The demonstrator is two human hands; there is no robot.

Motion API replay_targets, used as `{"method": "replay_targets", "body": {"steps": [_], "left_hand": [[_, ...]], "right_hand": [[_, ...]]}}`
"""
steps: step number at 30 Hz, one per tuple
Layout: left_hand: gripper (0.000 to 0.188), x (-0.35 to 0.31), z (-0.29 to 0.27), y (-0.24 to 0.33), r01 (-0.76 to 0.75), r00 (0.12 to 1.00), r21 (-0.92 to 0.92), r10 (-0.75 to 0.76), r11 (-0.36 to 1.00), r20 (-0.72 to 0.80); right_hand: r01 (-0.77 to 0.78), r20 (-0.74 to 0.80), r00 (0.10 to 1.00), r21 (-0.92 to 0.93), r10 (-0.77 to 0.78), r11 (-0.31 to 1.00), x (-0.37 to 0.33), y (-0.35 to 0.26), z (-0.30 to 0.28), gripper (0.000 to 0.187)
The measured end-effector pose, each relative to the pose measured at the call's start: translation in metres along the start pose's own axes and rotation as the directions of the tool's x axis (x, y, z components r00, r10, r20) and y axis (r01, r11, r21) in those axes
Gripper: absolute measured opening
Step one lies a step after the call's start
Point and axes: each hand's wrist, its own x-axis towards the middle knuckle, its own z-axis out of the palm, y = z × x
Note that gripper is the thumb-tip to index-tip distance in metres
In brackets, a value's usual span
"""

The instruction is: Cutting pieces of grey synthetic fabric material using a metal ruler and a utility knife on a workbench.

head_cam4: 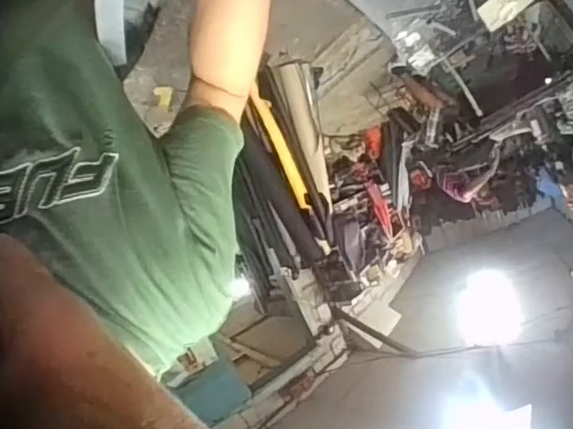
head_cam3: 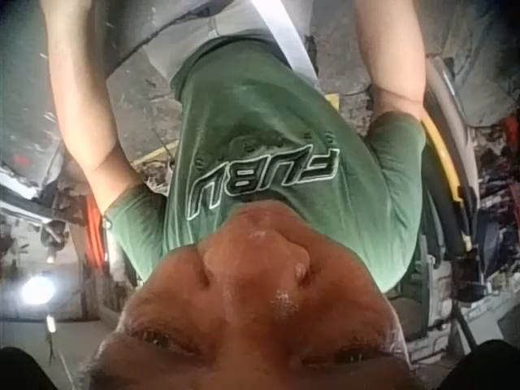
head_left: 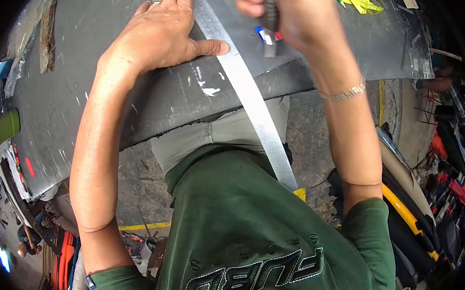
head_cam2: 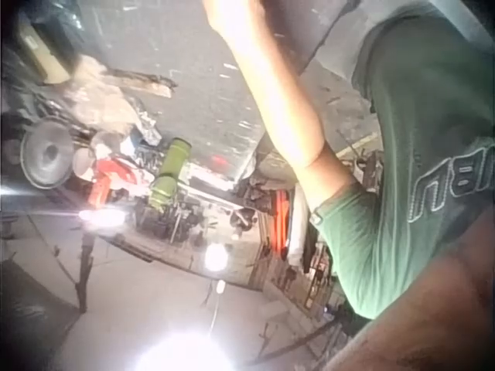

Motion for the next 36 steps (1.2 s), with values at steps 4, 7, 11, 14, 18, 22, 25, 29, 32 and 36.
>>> {"method": "replay_targets", "body": {"steps": [4,7,11,14,18,22,25,29,32,36], "left_hand": [[0.123,-0.006,-0.031,0.016,0.022,0.996,-0.023,-0.02,0.999,0.087],[0.123,-0.006,-0.026,0.012,-0.026,1.0,-0.055,0.026,0.998,0.002],[0.124,-0.004,-0.027,0.014,0.028,0.998,-0.029,-0.026,0.999,0.064],[0.124,-0.002,-0.023,0.011,0.037,0.997,-0.021,-0.036,0.999,0.07],[0.124,-0.004,-0.029,0.017,0.051,0.997,-0.025,-0.049,0.998,0.065],[0.123,-0.007,-0.033,0.02,0.055,0.996,-0.024,-0.054,0.998,0.072],[0.124,-0.004,-0.033,0.019,0.062,0.995,-0.024,-0.059,0.998,0.086],[0.123,-0.007,-0.035,0.021,0.055,0.996,-0.041,-0.051,0.998,0.075],[0.123,-0.006,-0.032,0.022,0.055,0.996,-0.012,-0.054,0.998,0.077],[0.123,-0.002,-0.002,0.007,0.011,0.997,0.079,-0.004,0.997,-0.082]], "right_hand": [[0.112,-0.018,0.993,-0.024,-0.113,0.993,0.032,0.033,0.021,0.046],[-0.034,0.031,0.999,-0.051,0.036,0.998,0.037,0.04,0.013,0.049],[-0.114,0.005,0.993,0.012,0.114,0.993,0.048,0.052,0.006,0.051],[-0.169,0.0,0.986,0.081,0.169,0.982,0.048,0.053,0.007,0.053],[-0.124,-0.015,0.992,0.036,0.124,0.992,0.044,0.055,0.008,0.053],[-0.11,-0.005,0.994,0.033,0.11,0.993,0.044,0.055,0.008,0.054],[-0.098,-0.036,0.995,0.01,0.098,0.995,0.043,0.054,0.011,0.054],[-0.068,-0.027,0.997,-0.037,0.067,0.997,0.041,0.053,0.009,0.054],[-0.101,-0.011,0.995,0.03,0.102,0.994,0.043,0.055,0.008,0.054],[-0.072,-0.01,0.997,0.014,0.072,0.997,0.043,0.057,0.009,0.054]]}}
